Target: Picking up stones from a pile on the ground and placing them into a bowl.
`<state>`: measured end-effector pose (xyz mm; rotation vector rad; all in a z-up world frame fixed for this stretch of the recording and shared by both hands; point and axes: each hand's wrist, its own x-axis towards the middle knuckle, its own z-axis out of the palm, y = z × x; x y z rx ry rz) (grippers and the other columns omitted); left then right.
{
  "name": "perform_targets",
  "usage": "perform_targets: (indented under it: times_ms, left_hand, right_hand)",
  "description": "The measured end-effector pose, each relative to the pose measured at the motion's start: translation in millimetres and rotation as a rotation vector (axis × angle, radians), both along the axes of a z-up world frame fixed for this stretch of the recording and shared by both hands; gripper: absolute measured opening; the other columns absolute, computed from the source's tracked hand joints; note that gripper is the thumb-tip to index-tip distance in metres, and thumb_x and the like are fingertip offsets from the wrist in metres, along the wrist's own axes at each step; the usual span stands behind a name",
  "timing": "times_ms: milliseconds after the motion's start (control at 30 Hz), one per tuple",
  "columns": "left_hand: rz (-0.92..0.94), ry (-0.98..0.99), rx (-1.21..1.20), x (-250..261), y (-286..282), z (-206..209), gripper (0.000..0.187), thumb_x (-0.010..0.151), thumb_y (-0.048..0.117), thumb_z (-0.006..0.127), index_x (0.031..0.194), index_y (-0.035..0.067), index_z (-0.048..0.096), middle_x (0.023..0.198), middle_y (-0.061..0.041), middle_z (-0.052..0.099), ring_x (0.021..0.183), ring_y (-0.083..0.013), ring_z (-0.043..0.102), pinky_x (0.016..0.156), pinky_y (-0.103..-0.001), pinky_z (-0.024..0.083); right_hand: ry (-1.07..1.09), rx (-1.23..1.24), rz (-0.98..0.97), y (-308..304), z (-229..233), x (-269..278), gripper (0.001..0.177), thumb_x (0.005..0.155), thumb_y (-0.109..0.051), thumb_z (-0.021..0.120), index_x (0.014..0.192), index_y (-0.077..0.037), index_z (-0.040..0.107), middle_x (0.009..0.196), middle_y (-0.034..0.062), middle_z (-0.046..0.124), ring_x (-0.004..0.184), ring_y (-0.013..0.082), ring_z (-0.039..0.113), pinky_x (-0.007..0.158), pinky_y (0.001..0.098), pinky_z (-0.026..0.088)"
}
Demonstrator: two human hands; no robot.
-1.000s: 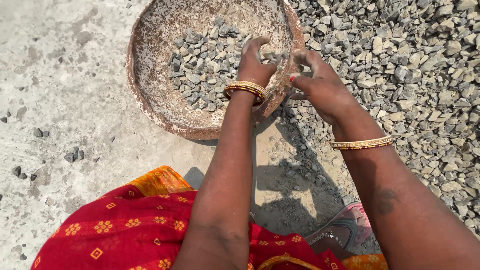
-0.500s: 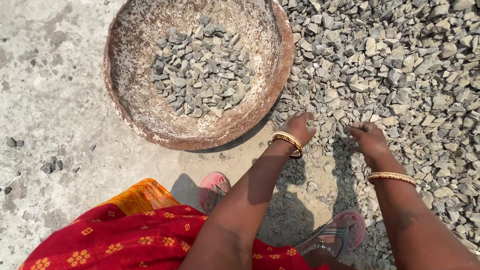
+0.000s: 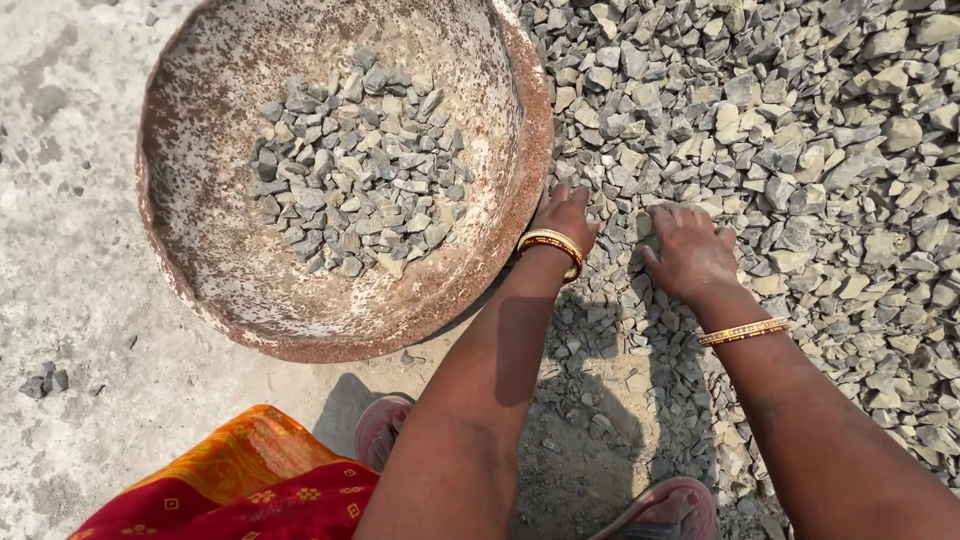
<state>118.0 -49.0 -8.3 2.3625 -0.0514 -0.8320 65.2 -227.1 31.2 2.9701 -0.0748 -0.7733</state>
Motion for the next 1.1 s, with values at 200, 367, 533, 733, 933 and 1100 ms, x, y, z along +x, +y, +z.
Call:
perform_targets:
  times_ms: [200,367,533,733,933,1100]
  left_hand:
    - [0.064,-0.050,-0.088,3,-1,-58,0.092,0.089,0.035,0.075,0.161,0.027,0.018,0.173,-0.006,-0.011,0.156,-0.0327,0.018,0.125,-0.042,0.025]
    - [-0.049,0.038,0.057,-29,11,-20,0.100,0.090,0.049,0.071,0.166,0.032,0.008,0.173,-0.014,-0.002,0.153,-0.0421,0.022,0.125,-0.046,0.028]
    - [-0.168,0.131,0.173,-82,28,8,0.096,0.092,0.058,0.068,0.163,0.037,0.007,0.170,-0.010,0.008,0.157,-0.0392,0.009,0.124,-0.055,0.020]
    - [-0.333,0.120,0.117,-120,26,-27,0.099,0.082,0.043,0.080,0.162,0.033,0.024,0.169,-0.010,0.018,0.153,-0.0402,0.019,0.123,-0.052,0.027]
    - [-0.220,0.023,0.061,-95,6,31,0.048,0.094,0.040,0.068,0.139,0.026,0.060,0.160,-0.003,0.043,0.156,-0.0302,0.027,0.124,-0.055,0.027]
    - [-0.139,-0.121,-0.031,-22,-17,45,0.060,0.093,0.043,0.067,0.148,0.028,0.048,0.165,-0.004,0.028,0.154,-0.0297,0.022,0.125,-0.052,0.021]
  right_hand:
    - [-0.075,-0.105,0.097,21,-27,-21,0.083,0.088,-0.064,0.055,0.154,-0.020,0.033,0.164,0.0099,0.024,0.150,0.0317,0.021,0.110,0.0713,0.020]
    - [0.070,-0.071,0.050,41,-4,-38,0.080,0.091,-0.067,0.055,0.153,-0.018,0.039,0.162,0.0117,0.031,0.151,0.0297,0.027,0.113,0.0673,0.023]
    - [0.159,0.002,0.020,49,1,-68,0.077,0.092,-0.067,0.057,0.150,-0.019,0.044,0.154,0.0142,0.043,0.147,0.0293,0.036,0.113,0.0603,0.032]
    - [0.073,0.129,0.100,37,-6,-114,0.085,0.082,-0.061,0.071,0.150,-0.019,0.042,0.152,0.0206,0.039,0.142,0.0373,0.038,0.106,0.0589,0.036]
    - [0.007,0.251,-0.033,-6,-3,-81,0.063,0.091,-0.046,0.068,0.142,-0.013,0.049,0.151,0.0136,0.040,0.137,0.0345,0.045,0.111,0.0479,0.042]
    - [-0.350,0.132,-0.117,-73,47,-4,0.069,0.087,-0.043,0.073,0.146,-0.014,0.052,0.154,0.0159,0.040,0.144,0.0351,0.035,0.113,0.0547,0.035]
